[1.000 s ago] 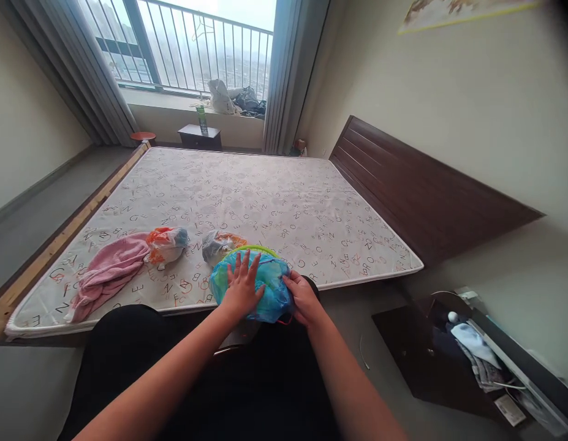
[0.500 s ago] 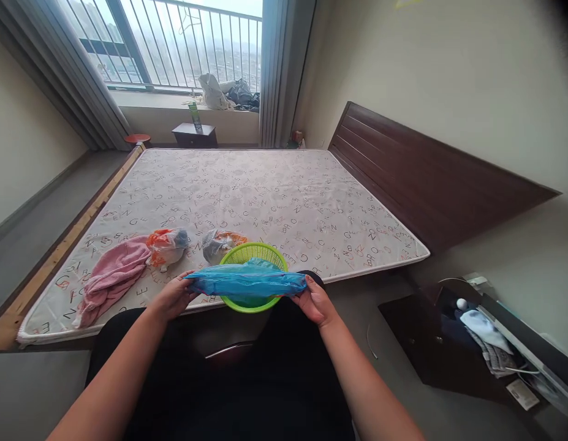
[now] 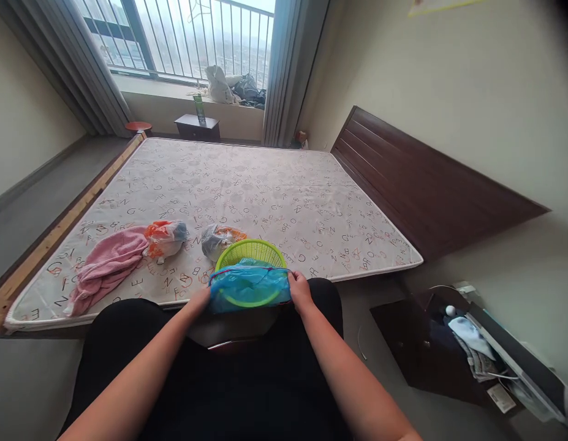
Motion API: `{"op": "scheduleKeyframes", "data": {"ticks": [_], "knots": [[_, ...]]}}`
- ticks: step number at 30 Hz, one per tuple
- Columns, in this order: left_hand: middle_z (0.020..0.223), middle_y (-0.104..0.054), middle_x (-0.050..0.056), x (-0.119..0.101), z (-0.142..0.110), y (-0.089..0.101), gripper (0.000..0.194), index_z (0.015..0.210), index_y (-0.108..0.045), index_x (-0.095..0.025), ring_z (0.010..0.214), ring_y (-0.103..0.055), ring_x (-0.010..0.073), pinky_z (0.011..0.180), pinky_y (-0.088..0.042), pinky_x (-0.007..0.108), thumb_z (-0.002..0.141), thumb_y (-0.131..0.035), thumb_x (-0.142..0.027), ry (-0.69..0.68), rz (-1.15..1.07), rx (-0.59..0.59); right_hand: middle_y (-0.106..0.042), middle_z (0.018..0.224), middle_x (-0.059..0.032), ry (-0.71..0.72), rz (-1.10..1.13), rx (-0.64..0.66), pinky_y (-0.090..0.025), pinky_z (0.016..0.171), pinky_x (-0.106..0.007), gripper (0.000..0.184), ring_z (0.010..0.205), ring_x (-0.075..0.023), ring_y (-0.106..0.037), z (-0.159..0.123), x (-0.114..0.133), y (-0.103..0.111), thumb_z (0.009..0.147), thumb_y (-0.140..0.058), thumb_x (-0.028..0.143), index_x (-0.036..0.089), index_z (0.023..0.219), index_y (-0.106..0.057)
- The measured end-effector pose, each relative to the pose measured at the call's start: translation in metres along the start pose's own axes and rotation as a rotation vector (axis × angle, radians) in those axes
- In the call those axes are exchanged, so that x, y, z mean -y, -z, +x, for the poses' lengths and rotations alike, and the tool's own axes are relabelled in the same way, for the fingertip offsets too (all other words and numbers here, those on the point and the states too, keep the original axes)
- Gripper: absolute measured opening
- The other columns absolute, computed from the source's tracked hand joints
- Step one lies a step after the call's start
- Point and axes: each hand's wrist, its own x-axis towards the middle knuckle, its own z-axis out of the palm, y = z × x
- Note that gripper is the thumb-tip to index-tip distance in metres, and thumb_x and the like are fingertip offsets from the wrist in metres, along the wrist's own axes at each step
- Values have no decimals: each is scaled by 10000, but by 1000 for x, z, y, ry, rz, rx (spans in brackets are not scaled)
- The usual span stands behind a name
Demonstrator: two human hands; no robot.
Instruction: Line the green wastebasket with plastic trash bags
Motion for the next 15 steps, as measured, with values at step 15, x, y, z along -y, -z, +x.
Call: {"op": "scheduleKeyframes", "data": {"ticks": [15], "knots": [[793, -713, 34, 3, 17, 27, 377, 899, -640, -212, 779, -670, 219, 740, -548, 307, 697, -741, -514, -277, -244, -255, -554, 639, 55, 97, -38, 82, -384, 556, -250, 310, 568, -137, -477, 33, 7, -39, 728, -608, 505, 257, 806, -441]]}}
